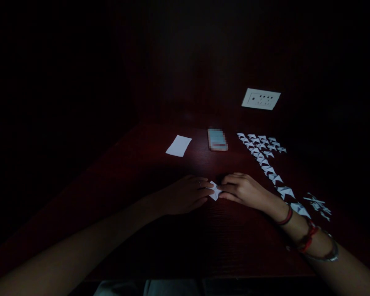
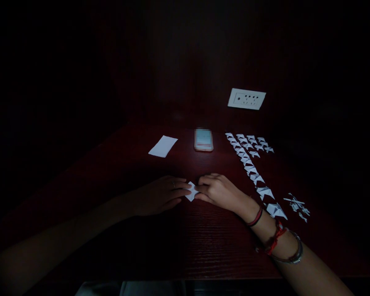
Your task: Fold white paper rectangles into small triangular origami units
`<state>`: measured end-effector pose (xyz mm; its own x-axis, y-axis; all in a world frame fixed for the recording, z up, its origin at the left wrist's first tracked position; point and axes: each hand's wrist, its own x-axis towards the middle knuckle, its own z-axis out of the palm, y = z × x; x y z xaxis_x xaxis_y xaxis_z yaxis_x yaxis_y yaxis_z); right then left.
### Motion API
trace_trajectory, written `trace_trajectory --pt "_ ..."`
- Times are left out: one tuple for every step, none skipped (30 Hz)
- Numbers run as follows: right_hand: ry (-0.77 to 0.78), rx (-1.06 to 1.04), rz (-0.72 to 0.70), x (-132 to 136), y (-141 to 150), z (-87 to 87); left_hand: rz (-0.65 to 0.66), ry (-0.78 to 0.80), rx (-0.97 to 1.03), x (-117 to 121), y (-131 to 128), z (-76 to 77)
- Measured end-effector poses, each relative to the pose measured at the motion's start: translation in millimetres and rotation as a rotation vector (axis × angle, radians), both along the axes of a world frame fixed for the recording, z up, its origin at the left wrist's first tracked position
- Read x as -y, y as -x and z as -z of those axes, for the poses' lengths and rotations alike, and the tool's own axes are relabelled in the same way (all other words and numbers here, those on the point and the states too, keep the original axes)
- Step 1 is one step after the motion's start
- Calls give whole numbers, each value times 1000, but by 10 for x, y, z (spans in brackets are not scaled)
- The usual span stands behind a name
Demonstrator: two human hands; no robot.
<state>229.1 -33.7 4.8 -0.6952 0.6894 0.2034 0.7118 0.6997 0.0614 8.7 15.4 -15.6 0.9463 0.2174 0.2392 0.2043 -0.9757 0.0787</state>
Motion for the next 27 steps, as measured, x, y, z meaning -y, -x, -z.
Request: trace_trajectory --pt "-4 0 -9 2 9 -1 -6 5 0 1 0 2" --pt "-8 3 -16 5 16 -2 -11 8 1 2 0 3" --pt "-10 8 -20 7 23 -3 -15 9 4 4 0 1" --pt "-10 15 -22 8 27 -3 -19 9 5 6 -1 -2" --pt "-10 18 -22 9 30 -3 -20 8 6 8 -3 -5" --pt "-9 17 -21 10 32 -1 -19 7 7 9 -4 -9" --pt "-7 12 -22 10 32 1 -19 6 8 10 -7 -13" --pt "-6 3 -25 11 33 4 -16 6 6 11 -9 -16" --pt "-4 -6 -26 11 33 6 -11 5 5 12 -11 -18" --pt "-4 -14 -28 11 34 9 -8 5 5 12 -13 -18" --pt "-4 -19 -27 11 36 11 -11 5 5 12 -15 -18" --pt "-4 -21 -25 11 38 12 -15 5 5 12 -15 -18" --pt "-2 -23 -19 12 40 12 -17 4 4 12 -15 -17" --pt "2 -25 -11 12 43 13 -18 4 3 12 -14 -16" --pt "8 -28 -2 12 45 13 -19 4 0 12 -13 -15" --pt "15 -30 6 12 47 15 -20 1 -4 12 -11 -15" --pt "22 -30 13 12 48 17 -22 -2 -8 11 -10 -16" --pt "26 -29 22 13 49 19 -23 -7 -11 11 -10 -16" --pt "26 -27 31 14 50 21 -25 -12 -14 11 -11 -17" --pt "24 -24 39 17 51 23 -26 -18 -14 12 -13 -17" --pt "22 -23 46 21 53 23 -24 -24 -15 13 -15 -17" --pt "23 -24 50 25 56 22 -23 -30 -14 14 -18 -16" --pt "26 -28 51 29 61 20 -21 -37 -11 15 -21 -15" --pt "31 -34 50 34 67 18 -24 -45 -6 16 -24 -13" --pt "37 -42 49 37 73 16 -27 -51 -1 17 -27 -11" --pt "42 -50 51 39 80 15 -28 -55 1 17 -30 -10" --pt "43 -59 56 41 87 16 -29 -57 1 17 -32 -10"
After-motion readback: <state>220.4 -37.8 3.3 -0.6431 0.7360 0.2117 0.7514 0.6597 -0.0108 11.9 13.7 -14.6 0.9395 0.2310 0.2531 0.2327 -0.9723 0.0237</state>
